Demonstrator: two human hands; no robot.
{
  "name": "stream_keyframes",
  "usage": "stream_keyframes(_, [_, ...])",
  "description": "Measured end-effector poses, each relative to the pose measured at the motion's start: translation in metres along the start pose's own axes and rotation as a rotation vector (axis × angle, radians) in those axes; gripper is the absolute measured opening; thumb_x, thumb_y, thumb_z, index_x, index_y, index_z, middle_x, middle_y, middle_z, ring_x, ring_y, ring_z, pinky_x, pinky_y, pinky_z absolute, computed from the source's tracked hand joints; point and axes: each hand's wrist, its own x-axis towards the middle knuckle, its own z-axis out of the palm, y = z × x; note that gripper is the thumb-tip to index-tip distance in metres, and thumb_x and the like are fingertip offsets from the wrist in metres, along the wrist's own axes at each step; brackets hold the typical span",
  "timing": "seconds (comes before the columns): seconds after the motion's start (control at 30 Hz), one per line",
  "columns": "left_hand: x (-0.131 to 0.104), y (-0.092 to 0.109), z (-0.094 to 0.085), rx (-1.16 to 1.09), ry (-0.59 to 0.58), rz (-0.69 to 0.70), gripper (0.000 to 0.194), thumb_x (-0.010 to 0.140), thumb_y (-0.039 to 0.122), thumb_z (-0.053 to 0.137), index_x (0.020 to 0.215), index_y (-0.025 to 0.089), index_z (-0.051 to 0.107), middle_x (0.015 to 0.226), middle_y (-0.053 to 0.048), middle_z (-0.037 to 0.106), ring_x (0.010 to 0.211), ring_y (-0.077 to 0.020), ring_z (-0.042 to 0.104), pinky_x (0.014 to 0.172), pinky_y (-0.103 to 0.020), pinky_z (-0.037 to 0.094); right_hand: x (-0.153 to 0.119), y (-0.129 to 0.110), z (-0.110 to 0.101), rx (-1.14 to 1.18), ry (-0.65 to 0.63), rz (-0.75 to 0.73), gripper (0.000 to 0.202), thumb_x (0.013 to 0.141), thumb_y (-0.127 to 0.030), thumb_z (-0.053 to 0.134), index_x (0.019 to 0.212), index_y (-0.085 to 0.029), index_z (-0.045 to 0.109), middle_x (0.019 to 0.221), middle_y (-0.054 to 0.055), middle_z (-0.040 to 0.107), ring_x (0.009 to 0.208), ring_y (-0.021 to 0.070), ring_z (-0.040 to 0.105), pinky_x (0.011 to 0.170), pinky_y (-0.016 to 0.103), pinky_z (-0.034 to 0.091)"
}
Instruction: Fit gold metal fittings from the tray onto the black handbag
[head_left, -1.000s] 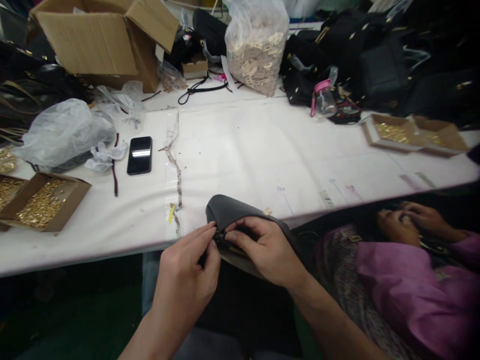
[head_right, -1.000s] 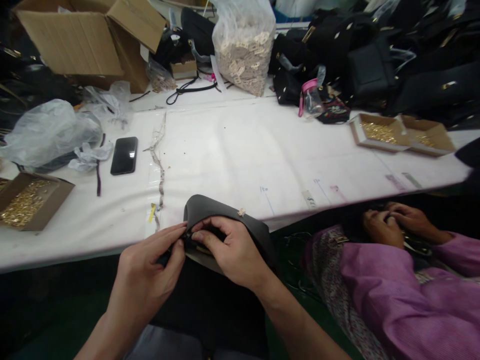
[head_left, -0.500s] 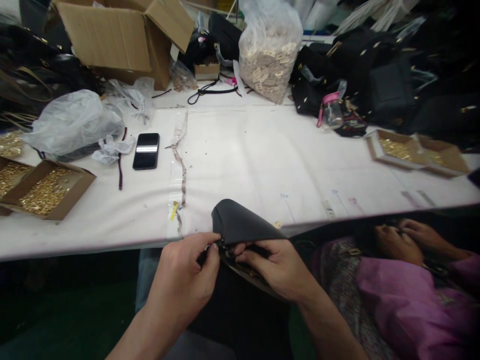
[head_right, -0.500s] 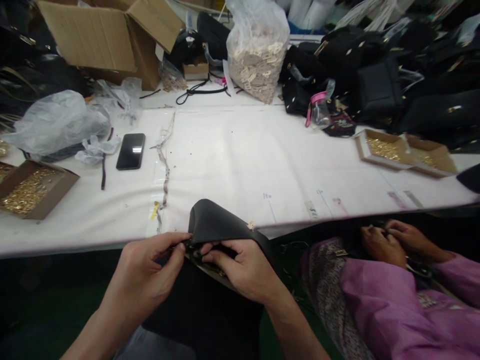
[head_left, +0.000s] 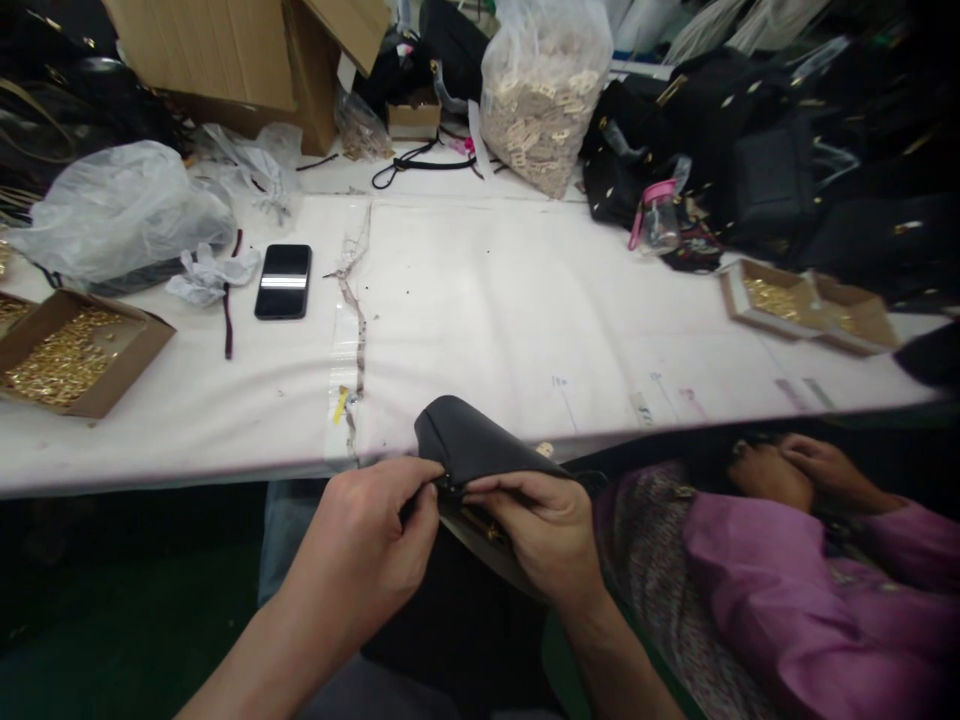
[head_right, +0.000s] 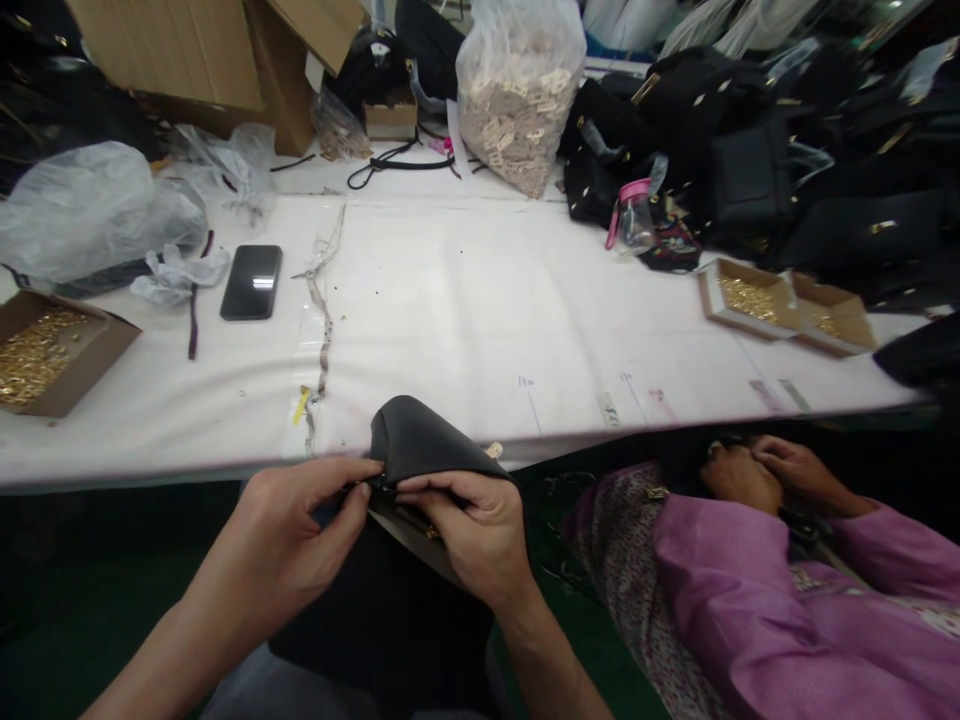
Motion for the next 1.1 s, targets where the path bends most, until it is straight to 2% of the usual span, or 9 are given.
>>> stream_keyframes(0.13, [-0.001, -0.001, 0.002, 0.003, -0.017, -0.009, 0.025, 0.103, 0.014, 0.06, 0.114, 0.028, 0.079, 0.1, 0.004, 0.081, 0.083, -0.0156, 0.076, 0.074, -0.031, 0.052, 0.005, -0.006, -0.002, 0.008, -0.018, 0.035, 0.006, 0.089, -0.033, 0.091, 0.091, -0.027, 0.091, 0.087, 0.006, 0.085, 0.079, 0.0248, 0.083, 0.08, 0.034, 0.073])
stream_keyframes(0.23, [-0.002, -0.003, 0.001, 0.057, -0.035, -0.006, 0.022, 0.102, 0.013, 0.059, 0.109, 0.024, 0.078, 0.093, 0.0, 0.078, 0.079, -0.0189, 0.073, 0.07, -0.035, 0.047, 0.011, -0.005, 0.004, 0.052, -0.043, 0.109, 0.014, 0.083, -0.037, 0.095, 0.088, -0.025, 0.091, 0.086, 0.008, 0.085, 0.079, 0.0264, 0.082, 0.079, 0.036, 0.072])
stream_keyframes(0.33, [-0.003, -0.006, 0.0, -0.002, -0.039, -0.031, 0.023, 0.101, 0.013, 0.059, 0.107, 0.025, 0.078, 0.089, 0.001, 0.075, 0.077, -0.0177, 0.071, 0.071, -0.034, 0.047, 0.016, -0.003, 0.009, 0.048, -0.059, 0.142, 0.022, 0.077, -0.041, 0.098, 0.086, -0.023, 0.09, 0.09, 0.008, 0.085, 0.086, 0.0288, 0.082, 0.086, 0.041, 0.072])
stream_keyframes(0.57, [-0.006, -0.013, 0.004, -0.071, 0.006, -0.016, 0.018, 0.099, 0.011, 0.058, 0.089, 0.023, 0.069, 0.096, 0.001, 0.078, 0.085, -0.0174, 0.073, 0.076, -0.033, 0.05, 0.025, 0.0, 0.006, 0.005, -0.104, 0.217, 0.041, 0.072, -0.044, 0.101, 0.103, -0.021, 0.089, 0.102, 0.006, 0.086, 0.106, 0.0325, 0.08, 0.101, 0.046, 0.067])
stream_keyframes(0.73, [-0.007, -0.015, 0.005, -0.094, 0.037, -0.02, 0.02, 0.097, 0.009, 0.06, 0.095, 0.023, 0.073, 0.094, 0.002, 0.077, 0.082, -0.0167, 0.073, 0.075, -0.032, 0.051, 0.03, -0.004, 0.005, -0.023, -0.154, 0.21, 0.048, 0.07, -0.05, 0.102, 0.107, -0.022, 0.089, 0.1, 0.007, 0.085, 0.107, 0.0337, 0.079, 0.1, 0.047, 0.067])
stream_keyframes(0.93, [-0.01, -0.017, 0.008, -0.117, 0.138, -0.039, 0.029, 0.091, 0.007, 0.065, 0.11, 0.023, 0.079, 0.092, 0.002, 0.078, 0.078, -0.0157, 0.072, 0.073, -0.031, 0.052, 0.032, -0.009, 0.01, -0.068, -0.197, 0.211, 0.045, 0.068, -0.053, 0.103, 0.098, -0.023, 0.089, 0.1, 0.007, 0.085, 0.101, 0.0338, 0.08, 0.095, 0.048, 0.068])
stream_keyframes(1.1, [-0.009, -0.023, 0.01, -0.167, 0.127, -0.02, 0.025, 0.096, 0.007, 0.061, 0.099, 0.023, 0.08, 0.095, -0.003, 0.079, 0.083, -0.0191, 0.073, 0.077, -0.034, 0.055, 0.037, -0.002, 0.007, -0.069, -0.169, 0.23, 0.053, 0.067, -0.054, 0.105, 0.107, -0.023, 0.089, 0.094, 0.007, 0.085, 0.107, 0.0355, 0.079, 0.102, 0.051, 0.066])
